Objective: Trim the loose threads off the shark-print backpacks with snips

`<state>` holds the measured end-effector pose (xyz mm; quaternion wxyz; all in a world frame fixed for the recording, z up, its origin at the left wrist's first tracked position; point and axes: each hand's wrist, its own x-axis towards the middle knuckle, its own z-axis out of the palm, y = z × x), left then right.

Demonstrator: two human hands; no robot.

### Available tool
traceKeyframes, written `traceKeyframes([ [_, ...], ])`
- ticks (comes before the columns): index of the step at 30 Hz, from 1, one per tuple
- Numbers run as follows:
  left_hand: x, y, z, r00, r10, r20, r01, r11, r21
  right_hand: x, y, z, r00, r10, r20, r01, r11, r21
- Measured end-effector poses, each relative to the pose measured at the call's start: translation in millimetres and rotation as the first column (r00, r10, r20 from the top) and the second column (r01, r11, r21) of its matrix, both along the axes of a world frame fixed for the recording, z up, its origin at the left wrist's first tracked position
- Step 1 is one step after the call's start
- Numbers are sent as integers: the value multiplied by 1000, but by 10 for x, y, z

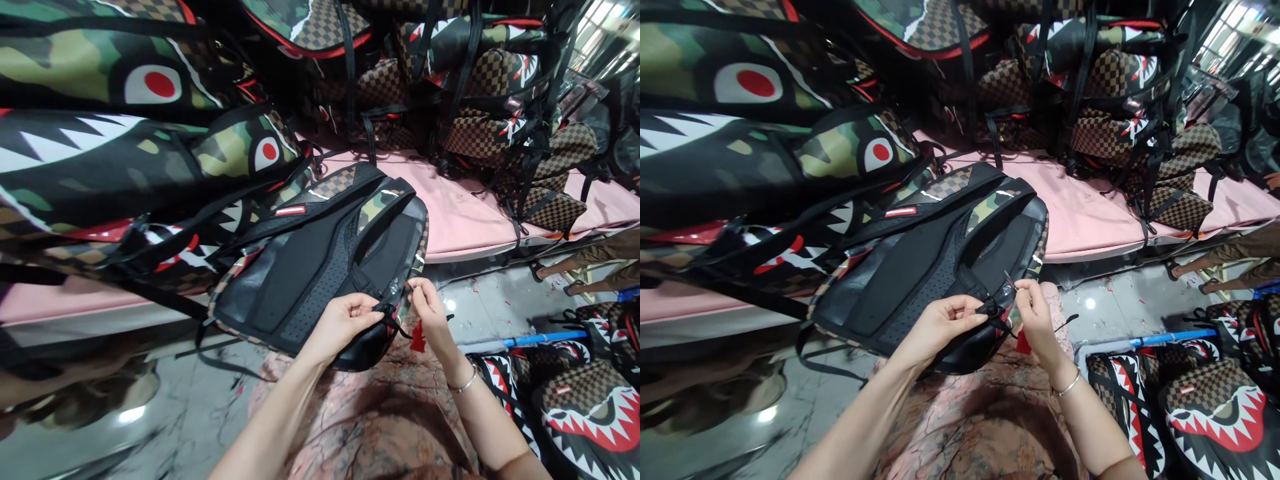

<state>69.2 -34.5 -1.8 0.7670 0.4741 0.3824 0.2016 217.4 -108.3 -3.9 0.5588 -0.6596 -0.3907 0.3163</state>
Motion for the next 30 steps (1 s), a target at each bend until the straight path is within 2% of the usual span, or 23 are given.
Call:
traceKeyframes([
  [3,1,6,-14,1000,12,15,-12,1000,-23,60,-192,-16,978,57,201,-61,998,13],
  [6,6,10,-19,1000,26,14,-26,999,-38,57,-349,-12,910,168,379,-189,982,19],
  [8,9,9,-20,999,32,14,-31,998,-47,38,-400,-19,874,198,444,-216,976,-11],
  [14,11,8,-20,999,35,1,-35,999,-22,0,-383,-25,840,179,512,-167,983,-69],
  [21,11,-4,-27,999,41,-31,-40,999,30,-39,-323,10,798,200,568,-197,978,-67],
  [30,23,-3,-43,998,50,-37,-49,998,34,-41,-287,25,607,243,756,-189,969,-160],
])
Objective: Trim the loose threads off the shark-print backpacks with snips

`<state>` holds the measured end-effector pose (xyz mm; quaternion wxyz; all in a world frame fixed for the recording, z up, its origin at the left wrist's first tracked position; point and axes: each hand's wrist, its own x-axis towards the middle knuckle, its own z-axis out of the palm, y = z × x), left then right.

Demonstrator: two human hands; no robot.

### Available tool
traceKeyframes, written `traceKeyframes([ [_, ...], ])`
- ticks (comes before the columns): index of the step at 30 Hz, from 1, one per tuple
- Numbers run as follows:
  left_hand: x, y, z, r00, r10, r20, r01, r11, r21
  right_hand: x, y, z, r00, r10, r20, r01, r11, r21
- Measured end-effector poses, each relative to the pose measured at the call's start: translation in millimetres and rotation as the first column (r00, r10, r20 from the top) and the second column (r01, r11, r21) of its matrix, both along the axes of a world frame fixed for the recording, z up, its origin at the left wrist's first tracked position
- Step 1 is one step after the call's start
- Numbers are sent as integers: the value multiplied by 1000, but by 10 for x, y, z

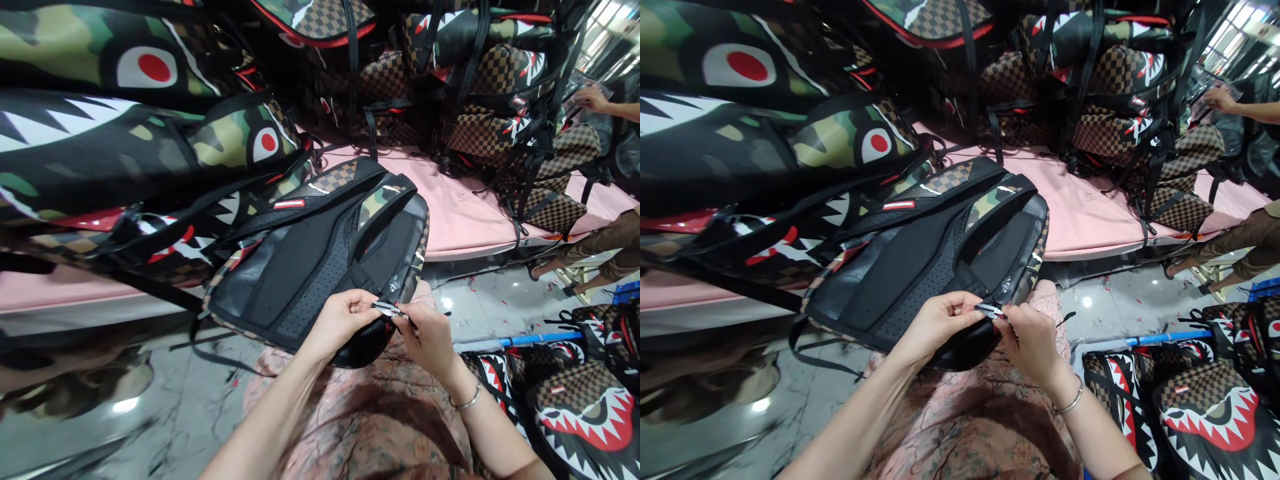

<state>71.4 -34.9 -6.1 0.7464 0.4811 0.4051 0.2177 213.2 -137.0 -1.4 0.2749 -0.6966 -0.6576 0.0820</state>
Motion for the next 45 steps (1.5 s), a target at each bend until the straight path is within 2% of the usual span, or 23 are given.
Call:
traceKeyframes([
  [4,-2,3,14,1000,-4,0,4,1000,-9,5,2,33,1000,11,8,-11,1000,0],
  [7,-12,24,25,999,-28,35,30,998,-49,22,13,29,977,41,-211,-31,998,49],
  [9,-28,54,32,997,-67,36,69,996,-58,33,35,3,899,8,-439,27,997,72],
  [12,-66,120,48,988,-156,-12,156,988,0,27,89,-68,687,-143,-712,186,982,-19],
  [14,-91,167,61,978,-207,-28,208,977,41,5,135,-126,567,-209,-797,222,970,-97],
  [17,-109,215,77,966,-256,-34,258,964,68,-41,200,-208,517,-232,-824,218,966,-135],
  [21,-76,198,68,965,-245,-98,255,961,107,-92,254,-299,528,-237,-816,211,967,-144],
  [25,0,128,27,979,-94,-183,130,972,197,-109,250,-360,542,-242,-805,221,965,-141],
  [27,37,111,11,981,-21,-192,59,979,195,-109,228,-370,564,-260,-784,251,958,-137],
  [29,64,122,12,988,-14,-151,30,994,105,-108,198,-364,595,-263,-760,257,958,-130],
  [31,80,155,31,995,-55,-78,52,998,-37,-105,165,-345,624,-251,-740,243,962,-121],
  [34,89,211,72,997,-76,2,74,973,-221,-91,110,-306,712,-200,-673,232,972,-43],
  [36,95,234,88,998,-49,26,55,948,-314,-71,65,-293,817,-149,-556,223,973,66],
  [39,112,240,84,998,-1,60,26,910,-414,-34,-12,-315,957,-65,-283,129,968,215],
  [42,132,236,63,996,40,86,6,881,-474,-8,-76,-353,999,-30,-35,38,965,259],
  [45,141,234,49,993,61,103,0,864,-503,1,-97,-356,994,-56,88,31,963,266],
])
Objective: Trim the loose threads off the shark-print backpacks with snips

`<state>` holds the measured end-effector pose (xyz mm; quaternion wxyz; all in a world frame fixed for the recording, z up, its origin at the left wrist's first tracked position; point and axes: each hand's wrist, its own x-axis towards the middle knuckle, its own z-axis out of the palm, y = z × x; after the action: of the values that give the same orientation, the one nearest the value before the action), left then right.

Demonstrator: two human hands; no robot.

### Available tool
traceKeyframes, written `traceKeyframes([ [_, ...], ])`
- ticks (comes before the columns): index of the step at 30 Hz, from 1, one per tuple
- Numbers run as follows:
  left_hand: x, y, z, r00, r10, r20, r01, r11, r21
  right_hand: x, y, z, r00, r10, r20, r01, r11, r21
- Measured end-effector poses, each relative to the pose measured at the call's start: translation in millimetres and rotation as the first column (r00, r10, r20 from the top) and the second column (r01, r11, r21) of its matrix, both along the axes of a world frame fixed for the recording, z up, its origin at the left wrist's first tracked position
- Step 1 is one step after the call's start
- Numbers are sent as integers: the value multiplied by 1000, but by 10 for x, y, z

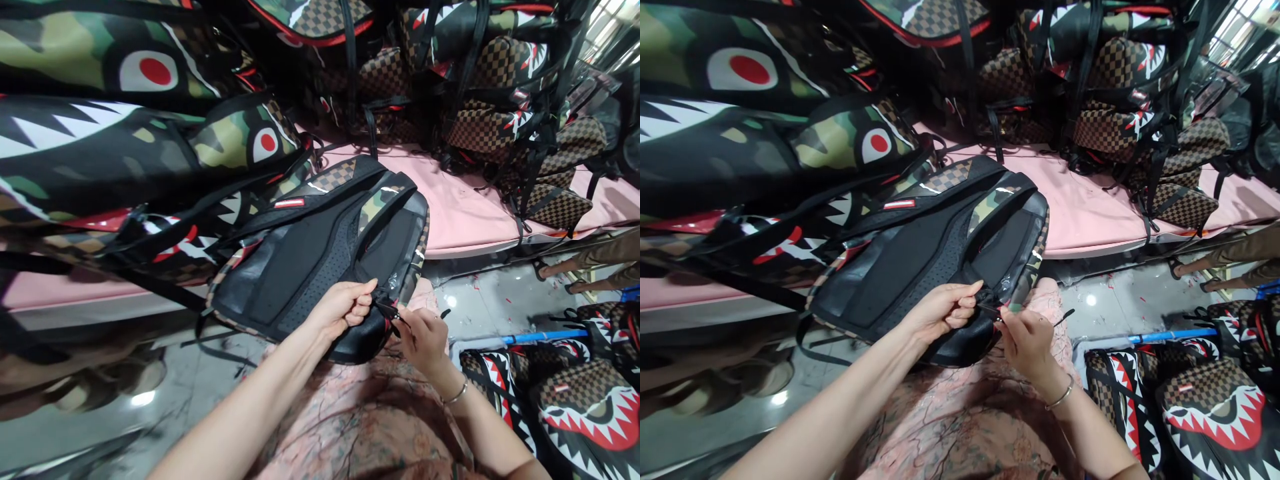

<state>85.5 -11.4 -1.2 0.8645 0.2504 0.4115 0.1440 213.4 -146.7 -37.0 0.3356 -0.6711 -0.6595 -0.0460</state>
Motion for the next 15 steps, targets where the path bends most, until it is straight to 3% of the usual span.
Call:
traceKeyframes([
  [7,-3,-5,-10,1000,8,30,-7,1000,-11,22,45,34,996,-2,92,6,999,-41],
  [15,-2,-14,-12,999,-3,35,3,1000,-8,45,74,29,1000,6,24,-5,999,-45],
])
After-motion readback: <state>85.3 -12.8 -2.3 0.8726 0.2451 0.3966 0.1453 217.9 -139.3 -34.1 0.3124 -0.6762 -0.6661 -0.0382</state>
